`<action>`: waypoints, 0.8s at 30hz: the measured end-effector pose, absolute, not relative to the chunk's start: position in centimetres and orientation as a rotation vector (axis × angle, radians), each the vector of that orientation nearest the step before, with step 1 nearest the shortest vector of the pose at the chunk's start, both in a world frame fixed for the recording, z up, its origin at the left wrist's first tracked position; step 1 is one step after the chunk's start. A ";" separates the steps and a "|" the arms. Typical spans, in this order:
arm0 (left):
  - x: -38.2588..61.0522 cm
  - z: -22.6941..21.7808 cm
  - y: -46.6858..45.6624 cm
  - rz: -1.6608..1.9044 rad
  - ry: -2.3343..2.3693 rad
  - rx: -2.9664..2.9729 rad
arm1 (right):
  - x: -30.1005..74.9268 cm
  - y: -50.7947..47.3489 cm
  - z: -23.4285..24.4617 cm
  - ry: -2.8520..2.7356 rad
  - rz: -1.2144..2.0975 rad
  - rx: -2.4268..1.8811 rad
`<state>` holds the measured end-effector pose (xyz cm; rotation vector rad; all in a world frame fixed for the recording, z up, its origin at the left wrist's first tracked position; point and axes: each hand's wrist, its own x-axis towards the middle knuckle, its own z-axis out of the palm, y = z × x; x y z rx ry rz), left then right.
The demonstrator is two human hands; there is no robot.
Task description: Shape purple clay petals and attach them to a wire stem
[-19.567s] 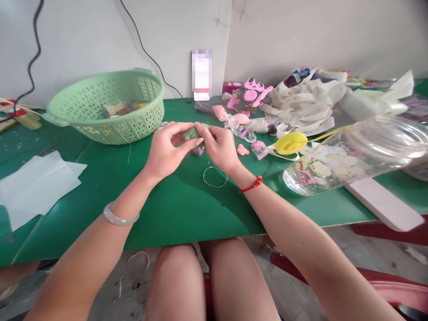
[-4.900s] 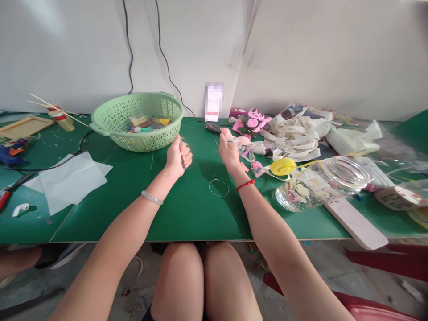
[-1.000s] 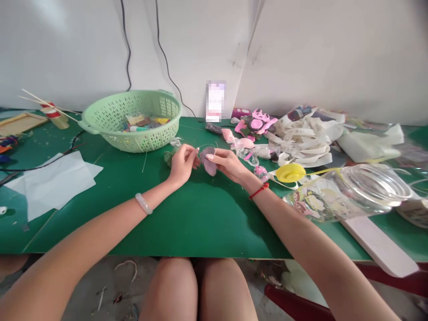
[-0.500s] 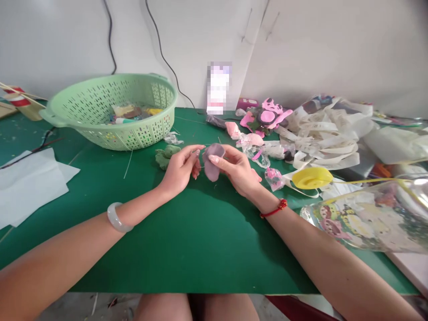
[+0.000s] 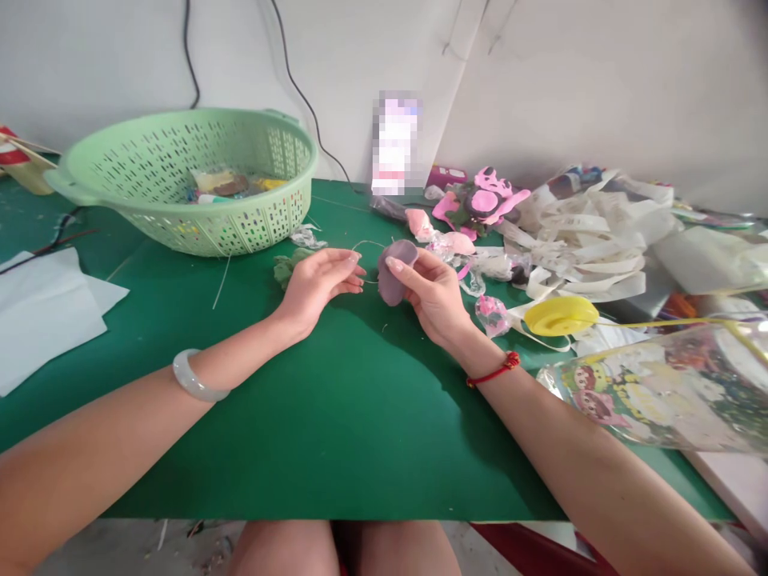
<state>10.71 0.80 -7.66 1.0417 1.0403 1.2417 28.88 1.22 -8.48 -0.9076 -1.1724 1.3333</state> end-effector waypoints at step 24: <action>10.8 -7.7 0.5 1.133 0.987 1.180 | 29.7 1.2 -7.5 -1.534 1.252 -0.830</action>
